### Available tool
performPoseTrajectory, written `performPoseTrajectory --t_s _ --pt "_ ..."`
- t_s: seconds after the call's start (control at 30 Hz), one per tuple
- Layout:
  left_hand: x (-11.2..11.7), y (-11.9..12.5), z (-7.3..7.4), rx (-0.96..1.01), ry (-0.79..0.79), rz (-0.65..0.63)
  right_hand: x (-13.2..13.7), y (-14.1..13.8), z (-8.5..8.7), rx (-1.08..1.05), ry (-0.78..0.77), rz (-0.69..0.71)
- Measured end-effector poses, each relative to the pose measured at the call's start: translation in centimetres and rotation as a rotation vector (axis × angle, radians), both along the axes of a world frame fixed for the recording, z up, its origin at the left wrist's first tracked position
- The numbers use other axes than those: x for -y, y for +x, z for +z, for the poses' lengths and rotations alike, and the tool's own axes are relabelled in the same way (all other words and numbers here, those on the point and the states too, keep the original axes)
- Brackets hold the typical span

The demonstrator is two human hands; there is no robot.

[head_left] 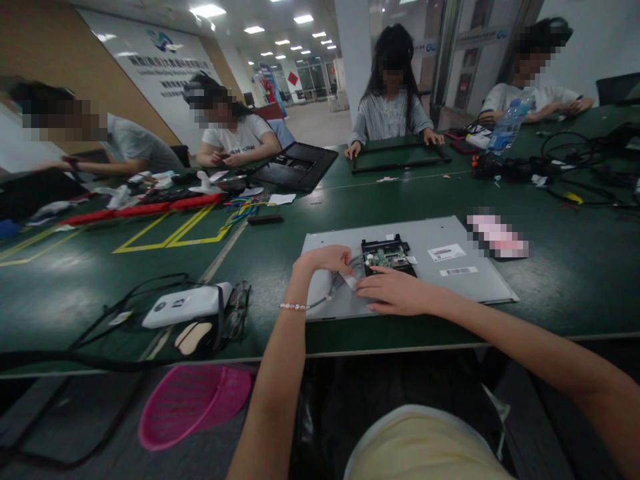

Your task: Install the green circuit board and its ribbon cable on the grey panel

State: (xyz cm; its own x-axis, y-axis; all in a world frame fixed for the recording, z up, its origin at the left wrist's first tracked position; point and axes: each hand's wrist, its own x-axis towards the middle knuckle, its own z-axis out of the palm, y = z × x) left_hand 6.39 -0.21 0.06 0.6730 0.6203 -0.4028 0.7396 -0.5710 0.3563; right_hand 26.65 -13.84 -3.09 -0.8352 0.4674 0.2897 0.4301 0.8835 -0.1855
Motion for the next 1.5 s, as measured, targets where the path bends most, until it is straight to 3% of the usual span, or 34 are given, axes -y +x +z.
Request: performPoseTrajectory --t_s 0.3,0.5,0.67,0.87,1.0,1.17,1.5 --pt "0.1 0.1 0.3 -0.041 -0.005 -0.018 -0.3 0.6 0.4 -0.029 -0.039 0.012" --pt "0.1 0.0 0.3 -0.034 -0.008 -0.034 -0.6 1.5 0.7 -0.150 -0.101 -0.066" --pt "0.1 0.0 0.2 -0.043 -0.015 -0.023 -1.0 2.6 1.0 -0.286 -0.166 -0.250" --pt "-0.1 -0.1 0.2 -0.043 -0.005 -0.028 -2.6 5.9 1.1 -0.224 -0.099 -0.576" --pt "-0.1 -0.2 0.1 -0.030 -0.002 -0.040 -3.7 8.7 0.2 -0.179 -0.200 -0.743" --pt "0.0 0.0 0.3 -0.036 -0.006 -0.031 -4.7 10.4 -1.0 -0.136 -0.364 -0.738" --pt "0.3 0.1 0.5 -0.032 -0.021 -0.024 -4.9 9.5 -1.0 -0.213 -0.558 -0.704"
